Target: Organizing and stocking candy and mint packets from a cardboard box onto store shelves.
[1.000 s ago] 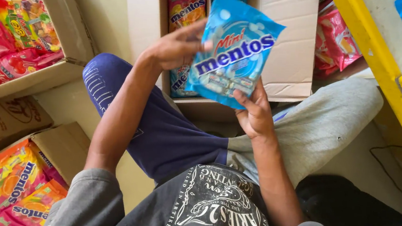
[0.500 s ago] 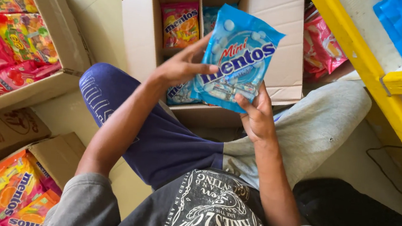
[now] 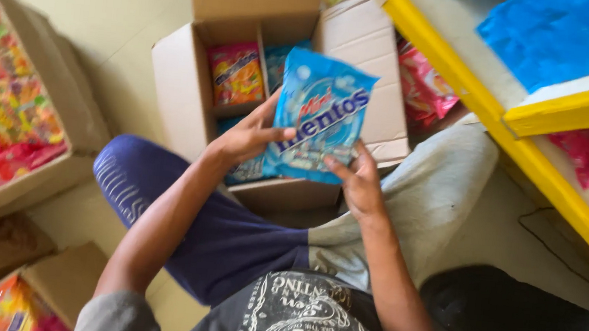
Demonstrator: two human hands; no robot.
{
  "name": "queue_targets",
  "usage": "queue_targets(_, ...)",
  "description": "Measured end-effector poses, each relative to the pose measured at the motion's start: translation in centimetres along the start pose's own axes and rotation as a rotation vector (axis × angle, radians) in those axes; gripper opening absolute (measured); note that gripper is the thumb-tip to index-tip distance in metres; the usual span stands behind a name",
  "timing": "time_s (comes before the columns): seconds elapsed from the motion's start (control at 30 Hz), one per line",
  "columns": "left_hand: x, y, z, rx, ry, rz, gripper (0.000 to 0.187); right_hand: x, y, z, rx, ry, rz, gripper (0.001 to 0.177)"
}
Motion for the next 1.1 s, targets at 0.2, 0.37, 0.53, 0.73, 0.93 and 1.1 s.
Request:
queue_targets(0.2,1.4,-0.2,1.8,0.329,0.398,-0.065,0.090,1.8,-0.7,-1.1,-0.015,-0.151,-0.066,0.074)
queue_targets(0.37,2.4,-0.3,4.5,0.450,0.496,-0.080,0.083,3.4,-1.3,-2.6,-0.056,-0.177,-0.098,0.089)
queue_targets(0.53,2.3,0.3,4.2,0.371,0.273,-0.200,0.086,1.5,-1.5,0.1,-0.098,0.050,-0.072,0.089)
queue_targets(0.73,0.3,2.4,3.9,0.102,-0.103,-0.125,0.076,1.7,-1.6,4.5,0.069,0.118,-0.080,0.090)
queue_targets(0.93,-3.0,6.5,3.3,0.013,-0.356,-0.153,0.075,1.9,-1.4,8.2,0.111,0.119,-0.089,0.099)
queue_targets(1.1,-3.7,11.3,2.1,-0.021,-0.195,-0.101,0.078,3.4,-0.9,12.1,0.256,-0.023,-0.077,0.099)
Point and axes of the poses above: each hand's wrist, its own y-axis towards the middle knuckle, its own x-axis out of the back of the hand, z = x × y, the point moved 10 cm from there along y, towards the middle knuckle, and after that the axes turned 11 degrees about z, right-handed, at the moved point
